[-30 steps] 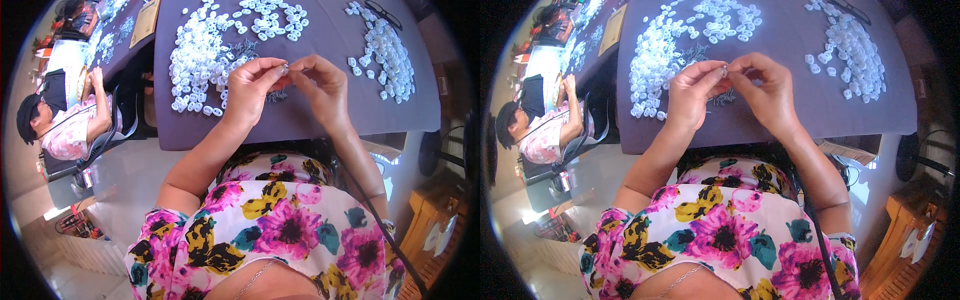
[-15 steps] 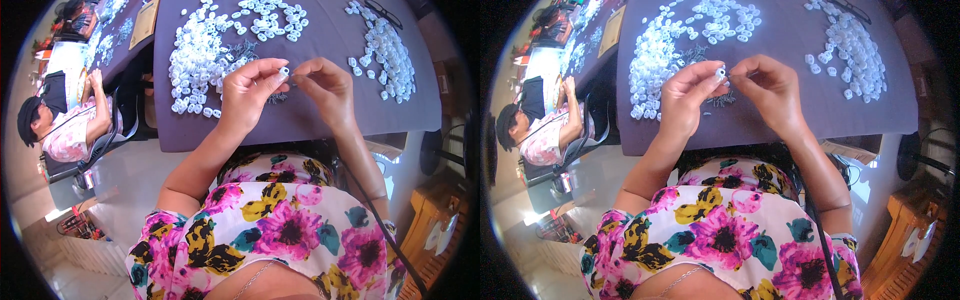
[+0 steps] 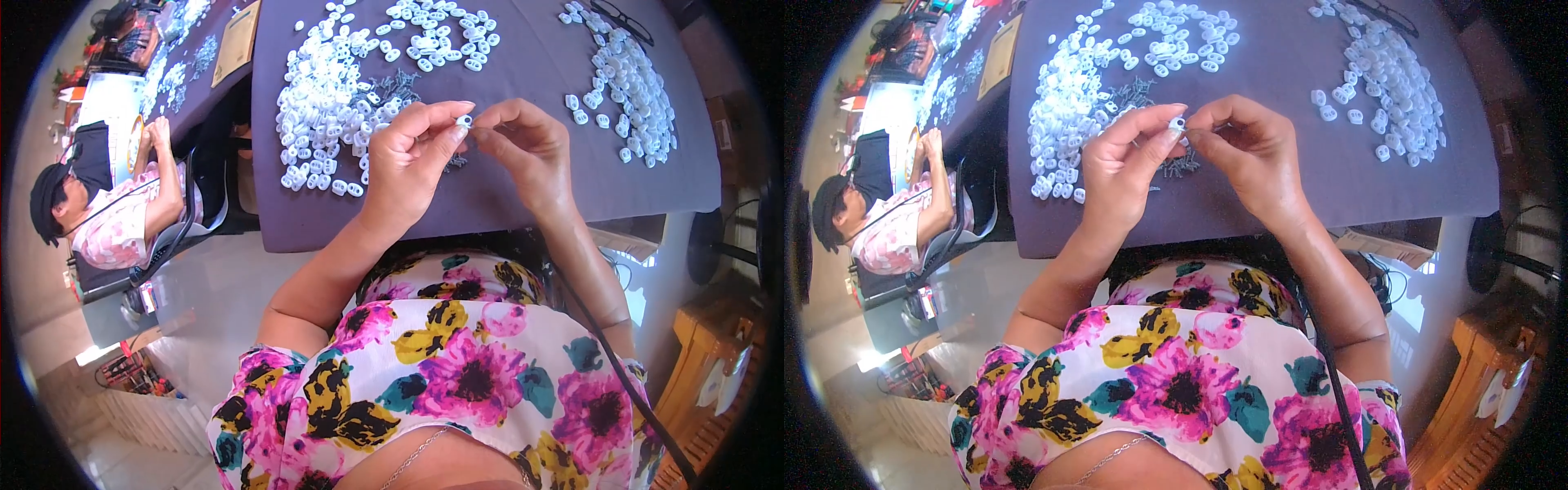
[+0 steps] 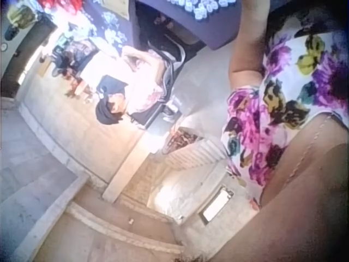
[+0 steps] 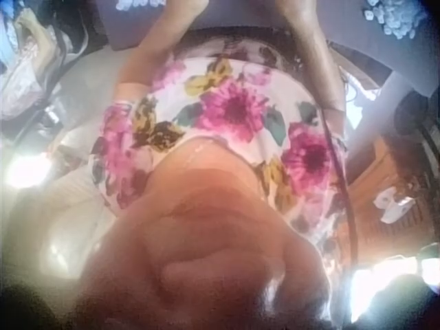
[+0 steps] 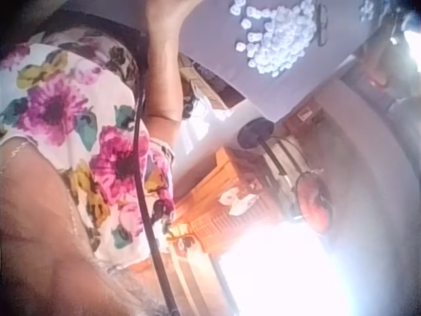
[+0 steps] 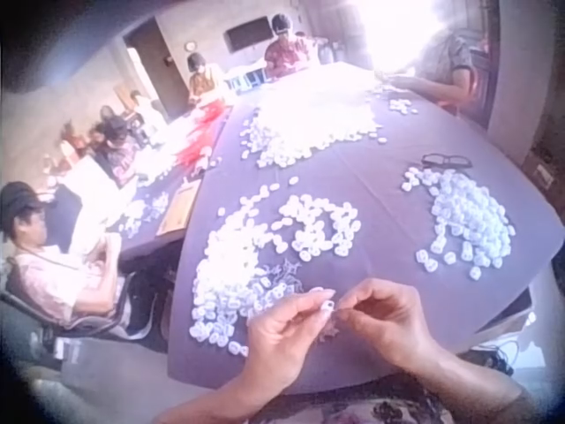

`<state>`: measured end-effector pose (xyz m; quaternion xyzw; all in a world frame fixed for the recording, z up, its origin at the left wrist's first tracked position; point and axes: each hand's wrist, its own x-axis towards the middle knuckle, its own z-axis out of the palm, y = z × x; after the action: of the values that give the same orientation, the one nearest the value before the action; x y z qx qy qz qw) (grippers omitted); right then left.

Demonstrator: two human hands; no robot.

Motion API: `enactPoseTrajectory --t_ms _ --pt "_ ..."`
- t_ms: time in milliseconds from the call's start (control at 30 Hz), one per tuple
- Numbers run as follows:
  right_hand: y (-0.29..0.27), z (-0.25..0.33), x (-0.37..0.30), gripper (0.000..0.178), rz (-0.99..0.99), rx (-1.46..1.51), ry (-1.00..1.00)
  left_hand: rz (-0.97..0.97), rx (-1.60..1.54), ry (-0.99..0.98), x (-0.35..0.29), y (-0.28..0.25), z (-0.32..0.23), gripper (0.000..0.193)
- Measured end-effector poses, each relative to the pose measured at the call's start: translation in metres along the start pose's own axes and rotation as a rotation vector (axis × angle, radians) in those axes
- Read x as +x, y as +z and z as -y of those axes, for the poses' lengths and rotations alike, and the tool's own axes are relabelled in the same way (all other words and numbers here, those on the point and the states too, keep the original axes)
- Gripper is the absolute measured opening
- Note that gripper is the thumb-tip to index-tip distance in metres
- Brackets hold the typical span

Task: The person assembles plastic cord locks by hand, inserting small components into the toggle pieces and pressing the parts together.

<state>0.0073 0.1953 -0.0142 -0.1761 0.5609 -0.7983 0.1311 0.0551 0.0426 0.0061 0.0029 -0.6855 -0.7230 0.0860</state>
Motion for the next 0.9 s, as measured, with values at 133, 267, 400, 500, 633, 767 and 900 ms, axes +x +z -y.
enactPoseTrajectory --t_ms 133,267,400,500,633,767,900 --pt "-0.001 -0.001 0.001 0.007 0.000 -0.015 -0.005 0.009 -0.028 0.004 0.000 -0.001 0.003 0.020" --pt "-0.002 -0.001 0.000 0.008 0.017 -0.004 -0.018 0.022 -0.035 -0.026 0.000 -0.003 0.002 0.018" --pt "-0.004 0.000 -0.001 0.009 0.036 -0.020 -0.025 0.047 0.042 0.003 -0.001 -0.005 0.002 0.020" --pt "-0.004 0.004 -0.002 0.010 0.058 -0.033 -0.018 0.044 0.063 -0.002 -0.005 -0.005 0.000 0.020" --pt "-0.005 0.003 -0.002 0.010 0.091 -0.044 -0.016 0.052 0.043 0.029 -0.006 -0.007 0.008 0.020" --pt "-0.009 0.001 -0.001 0.009 0.102 -0.133 0.008 0.031 0.011 -0.008 -0.004 -0.006 0.015 0.019" --pt "-0.014 -0.002 0.000 0.007 0.117 -0.123 0.039 0.046 0.014 -0.077 -0.005 -0.005 0.017 0.018"
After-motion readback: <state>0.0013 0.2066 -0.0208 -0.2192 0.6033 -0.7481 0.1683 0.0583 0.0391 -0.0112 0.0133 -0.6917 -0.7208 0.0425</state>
